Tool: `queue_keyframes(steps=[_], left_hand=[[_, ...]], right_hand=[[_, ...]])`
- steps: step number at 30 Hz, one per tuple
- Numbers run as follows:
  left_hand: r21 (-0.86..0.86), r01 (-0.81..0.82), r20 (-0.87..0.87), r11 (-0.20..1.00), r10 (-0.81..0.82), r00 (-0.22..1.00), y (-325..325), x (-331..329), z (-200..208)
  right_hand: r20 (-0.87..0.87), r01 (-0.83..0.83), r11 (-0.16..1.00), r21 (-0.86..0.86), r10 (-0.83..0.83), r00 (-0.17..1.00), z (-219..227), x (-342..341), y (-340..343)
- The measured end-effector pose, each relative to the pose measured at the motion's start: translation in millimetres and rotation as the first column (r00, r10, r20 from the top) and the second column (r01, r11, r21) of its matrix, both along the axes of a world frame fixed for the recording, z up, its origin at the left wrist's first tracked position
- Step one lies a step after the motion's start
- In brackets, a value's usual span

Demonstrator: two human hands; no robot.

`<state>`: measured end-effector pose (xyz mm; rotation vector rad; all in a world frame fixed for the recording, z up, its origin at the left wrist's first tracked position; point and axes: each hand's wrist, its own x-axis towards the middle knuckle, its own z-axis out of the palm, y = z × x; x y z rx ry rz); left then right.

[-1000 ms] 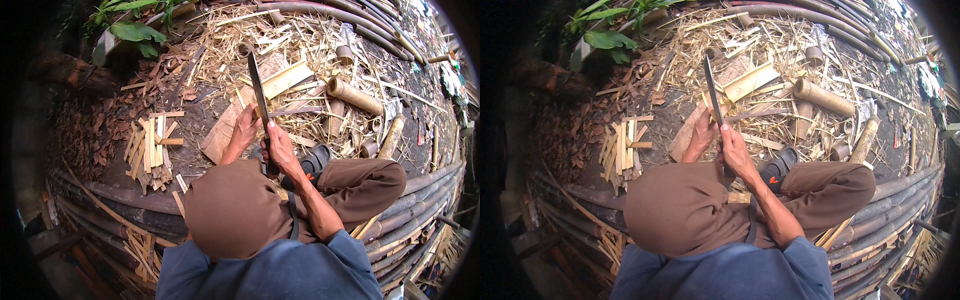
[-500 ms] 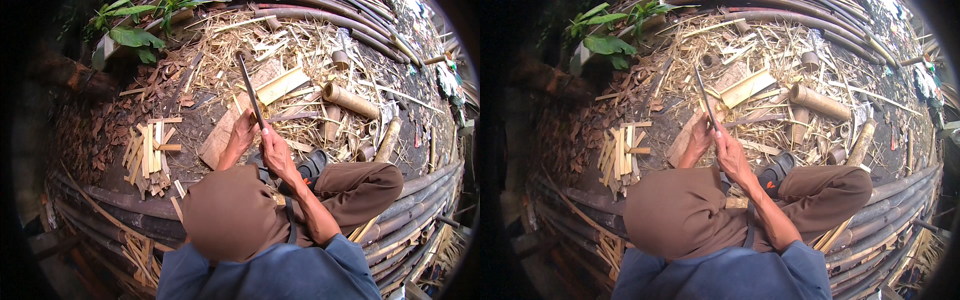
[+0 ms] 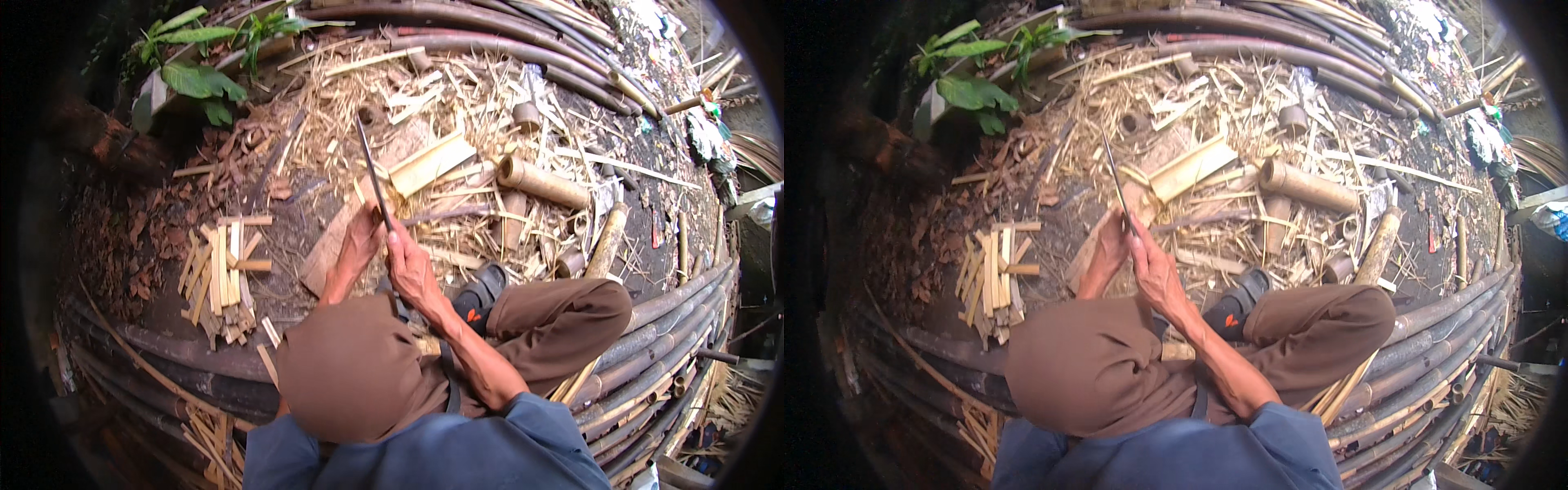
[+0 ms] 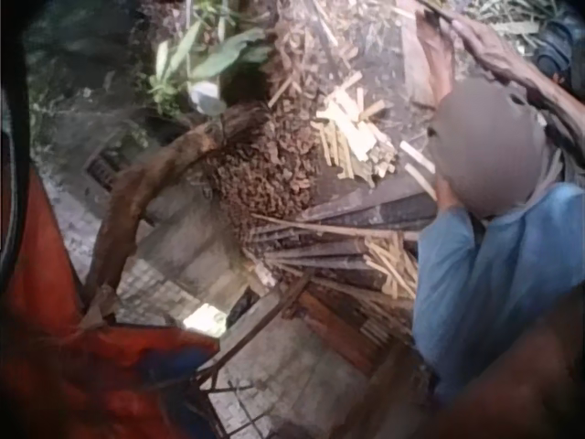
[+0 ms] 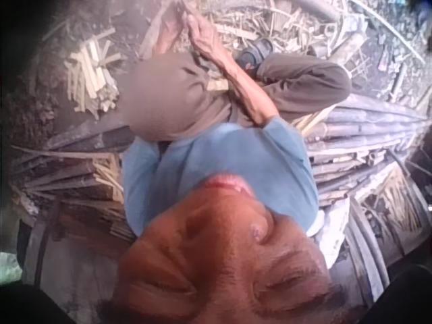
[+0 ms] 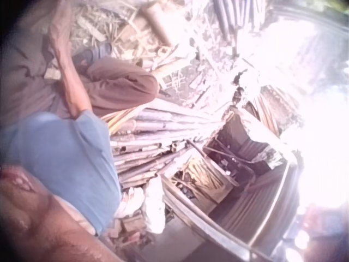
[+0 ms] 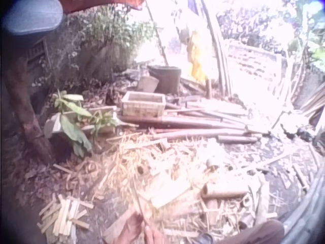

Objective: The person sits on the ground and uses a machete to split bamboo pieces into thin strips. They repeatedly position the bamboo on a wooden block, strike it with the machete, and separate the resulting strips.

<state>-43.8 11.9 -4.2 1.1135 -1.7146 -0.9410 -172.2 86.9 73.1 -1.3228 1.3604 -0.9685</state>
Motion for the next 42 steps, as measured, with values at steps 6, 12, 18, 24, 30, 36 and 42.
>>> queue_keyframes(steps=[6, 12, 18, 24, 30, 36, 42], left_hand=[[-0.025, 0.001, 0.075, 1.000, 0.001, 0.997, 9.9, -2.1, -6.9], [-0.099, 0.040, 0.086, 0.994, -0.032, 0.996, 10.0, 3.5, 43.6], [0.057, -0.156, 0.369, 0.986, 0.124, 0.921, 47.4, 43.5, -7.5], [0.097, -0.222, 0.296, 0.970, 0.185, 0.937, 54.2, 45.3, 19.7], [0.144, -0.270, 0.175, 0.952, 0.244, 0.954, 64.2, 54.9, 24.1], [-0.045, -0.277, 0.067, 0.960, 0.279, 0.958, 36.6, 20.4, 58.6], [-0.177, -0.119, 0.258, 0.977, 0.163, 0.952, 3.2, -6.2, 63.7]], right_hand=[[-0.058, 0.027, 0.998, -0.064, -0.030, 0.998, -10.3, -6.1, 1.1], [-0.156, 0.006, 0.978, 0.208, 0.027, 0.987, 24.7, -4.3, -2.3], [0.027, -0.021, 1.000, 0.005, 0.021, 0.999, 16.4, 5.6, 3.0], [-0.115, 0.042, 0.999, -0.025, -0.045, 0.992, -35.4, -18.0, -4.8], [-0.068, -0.071, 0.997, 0.007, 0.071, 0.995, 60.6, -11.6, -7.0], [-0.102, -0.085, 0.978, 0.193, 0.106, 0.989, -34.6, -15.8, -10.4], [-0.063, -0.121, 0.988, 0.094, 0.127, 0.990, -37.9, -28.2, -22.9]])
